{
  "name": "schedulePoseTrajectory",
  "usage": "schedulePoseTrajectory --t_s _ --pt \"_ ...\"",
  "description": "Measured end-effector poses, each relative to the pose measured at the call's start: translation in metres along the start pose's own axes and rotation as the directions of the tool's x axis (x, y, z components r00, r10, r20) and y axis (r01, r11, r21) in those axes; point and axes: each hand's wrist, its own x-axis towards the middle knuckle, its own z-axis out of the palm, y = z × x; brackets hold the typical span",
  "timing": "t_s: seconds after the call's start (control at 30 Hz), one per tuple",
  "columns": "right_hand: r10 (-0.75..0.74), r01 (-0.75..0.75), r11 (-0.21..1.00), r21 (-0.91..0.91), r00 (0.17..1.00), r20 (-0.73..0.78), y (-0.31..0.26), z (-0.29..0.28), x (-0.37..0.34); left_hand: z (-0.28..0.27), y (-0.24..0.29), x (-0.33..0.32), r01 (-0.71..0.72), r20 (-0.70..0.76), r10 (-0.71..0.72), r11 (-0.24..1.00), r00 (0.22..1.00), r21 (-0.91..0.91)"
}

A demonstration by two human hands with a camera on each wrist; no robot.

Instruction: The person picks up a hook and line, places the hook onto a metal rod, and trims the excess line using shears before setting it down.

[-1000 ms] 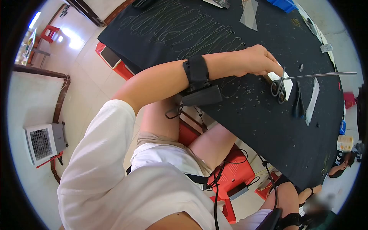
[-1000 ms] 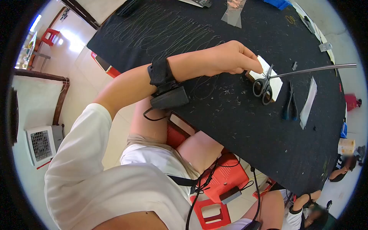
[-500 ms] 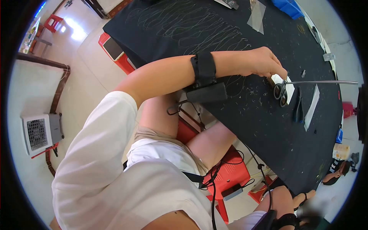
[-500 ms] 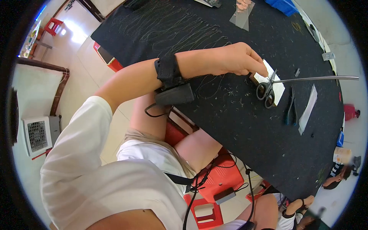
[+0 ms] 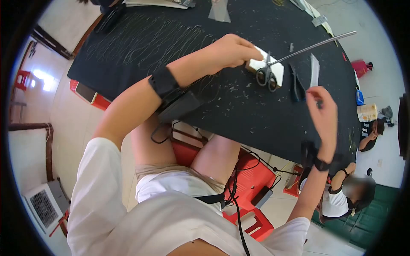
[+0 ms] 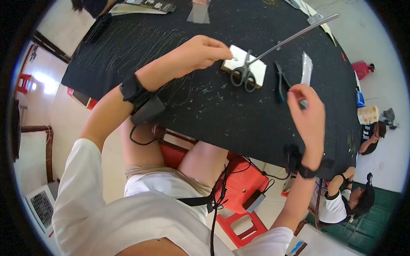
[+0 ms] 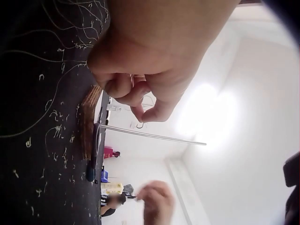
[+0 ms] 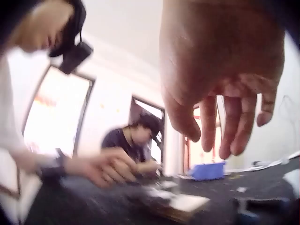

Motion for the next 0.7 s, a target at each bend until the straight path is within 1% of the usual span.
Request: schedulePoseTrajectory --t_s 0.03,0.1,0.13,0.17,0.23,0.27,0.3,0.37,0.4,0.43,0.47,0.5,0.53,0.57,0.6,0.63,0.67,0.7 --pt "-0.037 0.037 0.984 -0.173 0.999 0.006 0.017 0.009 0.005 -0.001 0.001 0.001 -0.013 0.010 0.013 1.000 1.000 0.003" --pt "0.086 -0.046 0.950 -0.309 0.989 0.119 0.039 0.021 0.012 0.000 0.002 0.001 0.047 -0.009 -0.047 0.999 0.999 -0.002" --pt "0.167 -0.116 0.946 -0.303 0.975 0.149 0.044 0.025 0.014 0.000 0.002 0.001 0.055 -0.019 -0.055 0.998 0.998 -0.005" --pt "0.166 -0.114 0.947 -0.300 0.974 0.154 0.044 0.027 0.016 -0.001 0.002 0.001 0.059 -0.023 -0.059 0.998 0.998 -0.007" --pt "0.212 -0.160 0.945 -0.286 0.964 0.159 0.047 0.032 0.022 -0.004 0.001 0.002 0.066 -0.004 -0.066 0.998 0.998 0.012" --pt "0.151 -0.109 0.964 -0.243 0.975 0.164 0.053 0.034 0.023 -0.004 0.004 0.003 0.073 -0.019 -0.073 0.997 0.997 0.009" --pt "0.141 -0.097 0.968 -0.233 0.973 0.185 0.059 0.035 0.023 -0.004 0.006 0.001 0.032 0.006 -0.032 0.999 0.999 -0.002" --pt "0.070 -0.039 0.990 -0.133 0.969 0.238 0.072 0.033 0.026 -0.006 0.005 -0.001 -0.033 0.037 0.034 0.999 0.999 -0.014" --pt "0.166 -0.172 0.985 -0.009 0.931 0.325 0.075 0.027 0.030 -0.007 0.004 -0.001 -0.047 0.039 0.046 0.999 0.998 0.000" --pt "0.310 -0.411 0.896 0.167 0.849 0.427 0.072 0.016 0.033 -0.008 0.003 -0.001 -0.064 0.038 0.063 0.998 0.997 0.013" --pt "0.330 -0.551 0.737 0.391 0.799 0.503 0.079 0.009 0.031 -0.009 0.003 -0.001 -0.062 0.009 0.062 0.998 0.998 0.010" --pt "0.329 -0.663 0.498 0.559 0.740 0.586 0.083 0.002 0.028 -0.009 0.003 -0.001 -0.066 0.009 0.066 0.998 0.998 0.013" --pt "0.314 -0.665 0.498 0.556 0.737 0.599 0.080 -0.004 0.021 -0.009 0.004 -0.001 -0.068 0.015 0.068 0.997 0.998 0.019" --pt "0.328 -0.704 0.279 0.653 0.709 0.624 0.071 -0.009 0.014 -0.009 0.005 0.000 -0.060 0.000 0.060 0.998 0.998 0.022" --pt "0.335 -0.705 0.043 0.708 0.677 0.655 0.066 -0.012 0.008 -0.010 0.006 0.001 -0.083 0.005 0.083 0.996 0.997 0.040" --pt "0.323 -0.715 0.041 0.698 0.670 0.668 0.069 -0.014 0.002 -0.009 0.006 0.000 -0.104 0.008 0.104 0.993 0.995 0.054" --pt "0.126 -0.683 0.021 0.730 0.726 0.676 0.072 -0.016 -0.003 -0.009 0.005 0.000 -0.115 0.005 0.115 0.991 0.993 0.066" --pt "-0.073 -0.652 -0.013 0.758 0.757 0.649 0.074 -0.017 -0.009 -0.009 0.003 0.000 -0.102 -0.009 0.103 0.993 0.995 0.063"
